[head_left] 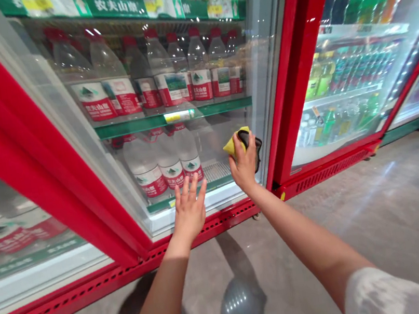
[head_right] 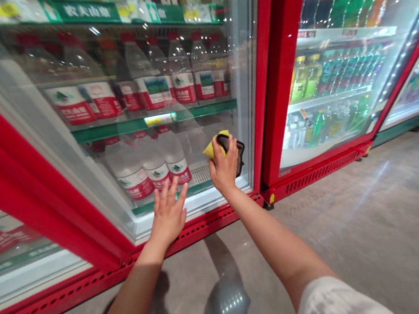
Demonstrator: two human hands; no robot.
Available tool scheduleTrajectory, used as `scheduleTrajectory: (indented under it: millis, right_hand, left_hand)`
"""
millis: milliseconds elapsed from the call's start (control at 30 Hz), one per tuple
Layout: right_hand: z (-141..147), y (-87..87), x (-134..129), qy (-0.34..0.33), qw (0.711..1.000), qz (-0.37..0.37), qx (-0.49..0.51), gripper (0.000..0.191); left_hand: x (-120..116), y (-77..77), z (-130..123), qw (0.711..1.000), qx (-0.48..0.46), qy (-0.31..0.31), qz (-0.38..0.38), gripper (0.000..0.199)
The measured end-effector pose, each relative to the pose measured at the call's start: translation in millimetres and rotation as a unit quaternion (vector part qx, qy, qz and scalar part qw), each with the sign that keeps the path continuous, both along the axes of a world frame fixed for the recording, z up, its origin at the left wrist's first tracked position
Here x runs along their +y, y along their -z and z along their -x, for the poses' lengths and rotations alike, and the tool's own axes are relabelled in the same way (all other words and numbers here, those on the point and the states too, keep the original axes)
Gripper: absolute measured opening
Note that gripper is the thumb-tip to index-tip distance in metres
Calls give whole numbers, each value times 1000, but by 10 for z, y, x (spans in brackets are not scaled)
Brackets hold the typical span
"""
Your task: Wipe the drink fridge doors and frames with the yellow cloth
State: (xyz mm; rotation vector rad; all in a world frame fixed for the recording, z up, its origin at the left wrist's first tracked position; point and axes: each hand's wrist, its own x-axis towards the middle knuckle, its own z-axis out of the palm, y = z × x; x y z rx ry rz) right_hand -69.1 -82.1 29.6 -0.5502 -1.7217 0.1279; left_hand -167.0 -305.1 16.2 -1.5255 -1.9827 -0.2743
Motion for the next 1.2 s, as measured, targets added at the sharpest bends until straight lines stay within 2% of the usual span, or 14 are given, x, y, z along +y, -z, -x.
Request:
scheduleTrajectory:
  millis: [100,167,233,333,433,500,600,667,733,867,967,1033,1100,1200]
  right_hand:
    - [-76,153,-125,-70,988,-89,-108,60]
    - [-226,337,-43,-121,970,-134,-166,49]
    - [-356,444,115,-123,971,-126,-162,47]
    - [-355,345,252,-52,997,-27,-41,59]
    - [-146,115,86,-7,999,26,30,70]
    - [-17,60,-120,-20,1000,5,-1,70]
    - [10,198,-310,-83,988,-73,-107,53]
    - [-78,337,-286,-126,969,-132,-170,41]
    - [-177,402,-191,-136,960,-157,-190,40]
    - [-115,187,-172,-68,988,-92,-100,48]
    - [146,-48,-458,-32,998,-49,-39,60]
    - [292,-85,-682,-38,996,-63,-56,61]
    - [337,-1,-822,-68,984,-120,-115,55]
    - [202,222,-794,-142,935,-240,-219,46]
  left_hand:
    - [-38,-21,20,1000,0,-10,0,88]
    - [-66,-35,24,1000,-2,-18,-7,85]
    - [-107,-54,28,1000,0,-26,-11,80]
    - [-202,-89,47,999,5,-39,-15,77]
    - [-303,-102,82,998,11,-51,-19,75]
    - [-348,-92,107,998,11,-54,-20,77]
    - [-375,-68,130,998,6,-53,-17,80]
    - [-384,-63,132,998,6,-54,-16,80]
    - [-413,-75,132,998,8,-59,-16,78]
    - [-580,-130,166,997,19,-75,-11,79]
    - [-761,-152,229,996,28,-86,-7,81]
    - [-857,-151,273,995,31,-91,-5,81]
    - [-913,-144,306,995,31,-92,-4,80]
    - [-936,-140,327,996,30,-89,-7,80]
